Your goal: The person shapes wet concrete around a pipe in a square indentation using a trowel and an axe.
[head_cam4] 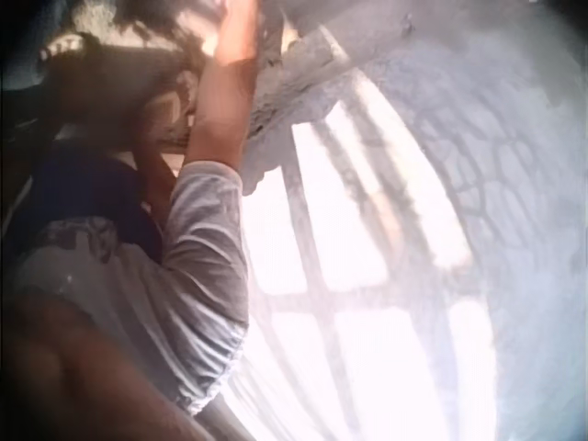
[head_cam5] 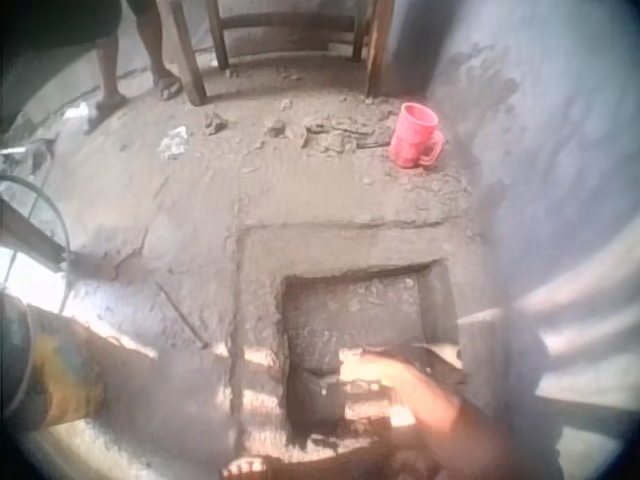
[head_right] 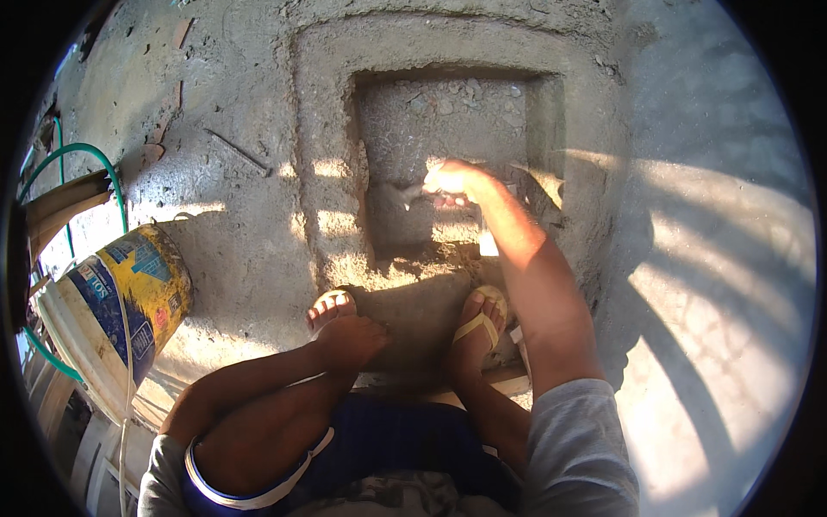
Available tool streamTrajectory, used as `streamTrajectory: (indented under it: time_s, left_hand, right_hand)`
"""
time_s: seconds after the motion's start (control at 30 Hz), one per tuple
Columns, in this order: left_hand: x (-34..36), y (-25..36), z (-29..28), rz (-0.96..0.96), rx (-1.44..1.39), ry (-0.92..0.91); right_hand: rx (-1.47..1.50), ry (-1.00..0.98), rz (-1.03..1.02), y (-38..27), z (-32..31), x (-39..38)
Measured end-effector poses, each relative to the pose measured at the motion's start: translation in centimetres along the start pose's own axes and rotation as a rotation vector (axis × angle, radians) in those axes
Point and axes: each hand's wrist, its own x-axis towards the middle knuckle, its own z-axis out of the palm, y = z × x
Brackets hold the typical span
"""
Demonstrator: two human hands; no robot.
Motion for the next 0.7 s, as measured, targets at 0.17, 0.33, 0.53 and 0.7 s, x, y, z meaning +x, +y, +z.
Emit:
streamTrajectory:
  time_s: [0.17,0.33,0.53,0.7]
  left_hand:
    - [-0.6,-0.4,0.5,0.005,-0.025,0.055]
    - [-0.7,-0.6,0.9,0.022,-0.028,0.023]
    - [-0.6,-0.1,-0.3,-0.016,-0.006,-0.041]
    - [-0.9,-0.6,0.3,0.004,0.009,-0.028]
  right_hand:
    - [-0.197,0.451,-0.205,-2.7,-2.0,-4.3]
    - [-0.768,0.03,-0.115,-0.6,1.7,-4.5]
    - [-0.833,0.29,-0.077,-2.8,-3.0,-5.9]
    - [-1.083,0.459,-0.122,-5.5,-1.6,-9.1]
